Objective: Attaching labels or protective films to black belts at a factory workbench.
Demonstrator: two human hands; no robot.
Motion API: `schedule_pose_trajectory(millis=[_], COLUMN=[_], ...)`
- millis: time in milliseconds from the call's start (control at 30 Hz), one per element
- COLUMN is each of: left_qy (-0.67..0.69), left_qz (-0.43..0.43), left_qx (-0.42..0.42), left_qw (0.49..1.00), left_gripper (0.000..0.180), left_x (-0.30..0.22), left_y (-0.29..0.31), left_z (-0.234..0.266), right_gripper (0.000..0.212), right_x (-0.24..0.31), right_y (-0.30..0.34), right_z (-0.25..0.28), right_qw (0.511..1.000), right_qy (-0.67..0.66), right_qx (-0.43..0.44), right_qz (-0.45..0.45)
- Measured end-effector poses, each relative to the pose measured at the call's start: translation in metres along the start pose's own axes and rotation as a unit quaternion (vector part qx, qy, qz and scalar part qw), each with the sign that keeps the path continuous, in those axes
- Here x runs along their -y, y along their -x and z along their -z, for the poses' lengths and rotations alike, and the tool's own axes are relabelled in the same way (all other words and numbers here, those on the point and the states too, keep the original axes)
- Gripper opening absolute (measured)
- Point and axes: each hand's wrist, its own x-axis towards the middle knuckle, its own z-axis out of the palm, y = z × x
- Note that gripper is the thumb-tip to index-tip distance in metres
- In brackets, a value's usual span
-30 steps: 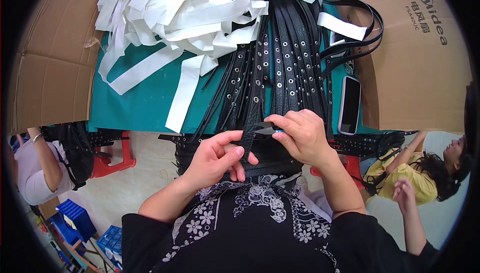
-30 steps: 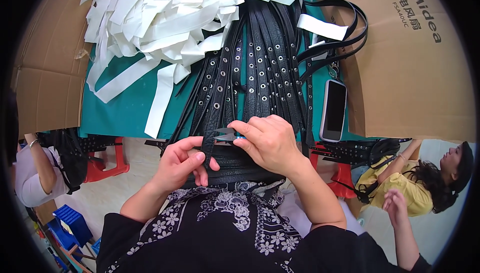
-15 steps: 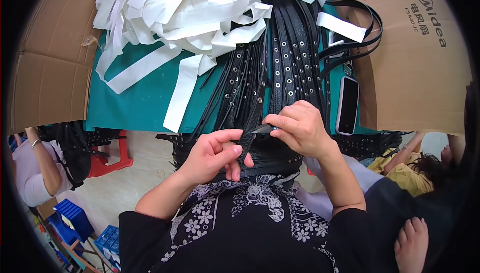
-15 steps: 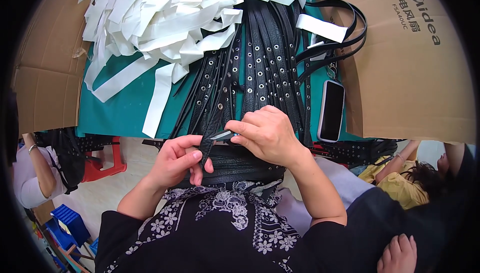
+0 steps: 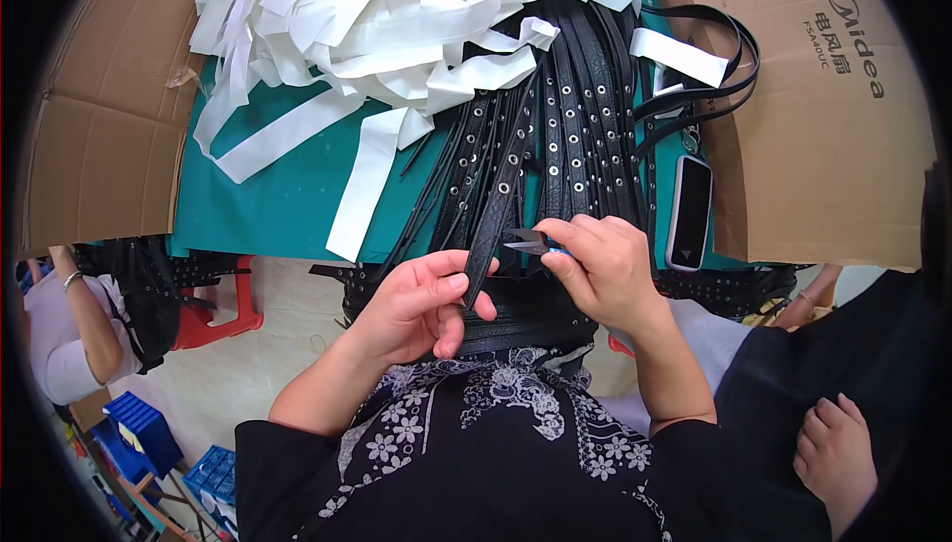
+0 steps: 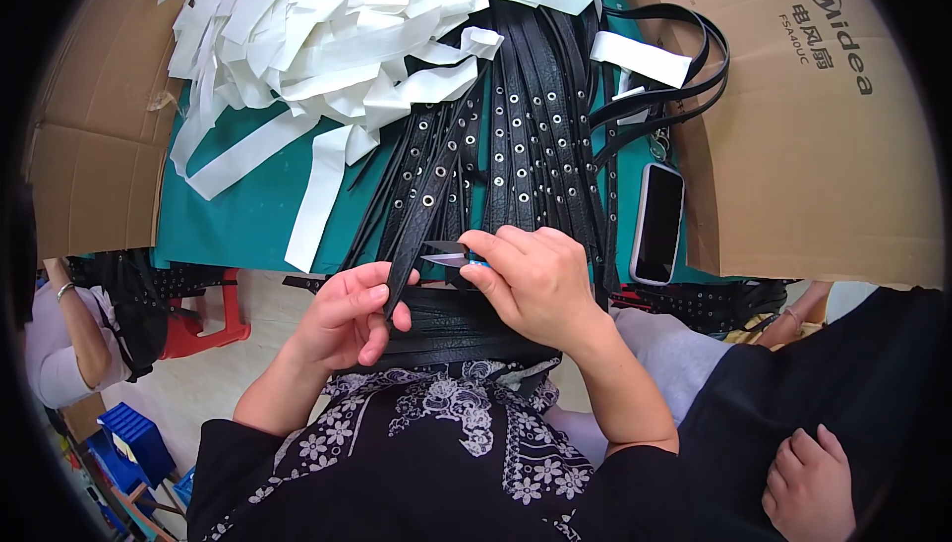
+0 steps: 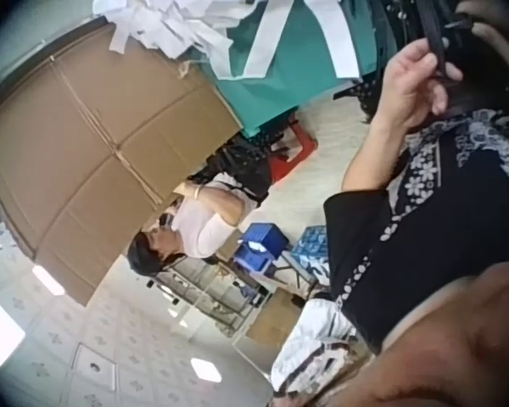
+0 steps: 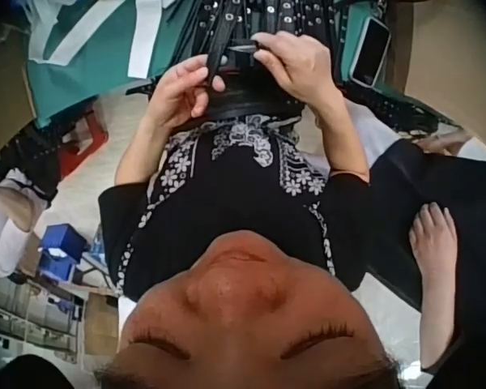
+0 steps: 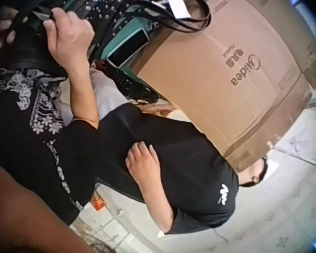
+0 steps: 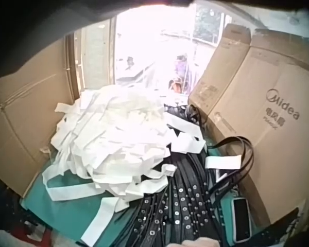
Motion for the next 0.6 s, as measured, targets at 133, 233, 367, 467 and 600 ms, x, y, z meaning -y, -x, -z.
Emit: schedule_pose_trajectory(millis=[133, 233, 367, 467, 600], left_qy=[-0.038, -0.06, -0.094, -0.12, -0.136], left_qz=[-0.003, -0.005, 0.012, 0.012, 0.005], left_qx=[-0.016, -0.025, -0.022, -0.037, -0.04], left_qw=[0.999, 0.998, 0.995, 0.992, 0.99], left_gripper=[0.029, 0.029, 0.027, 0.026, 0.025], left_x=[0.001, 0.0, -0.007, -0.011, -0.014], left_y=[0.002, 0.002, 0.005, 0.006, 0.007], left_z=[-0.003, -0.004, -0.004, -0.005, -0.008], right_gripper=[0.021, 0.02, 0.02, 0.02, 0.02], right_x=[0.003, 0.001, -0.006, -0.006, -0.007], right_y=[-0.004, -0.007, -0.017, -0.026, -0.034], right_z=[0.002, 0.004, 0.007, 0.008, 0.009], right_qw=[0.999, 0.998, 0.993, 0.99, 0.985], right_qy=[0.035, 0.031, 0.006, 0.01, 0.025], right_qx=[0.011, 0.036, 0.073, 0.085, 0.096], right_qz=[0.032, 0.048, 0.089, 0.112, 0.138])
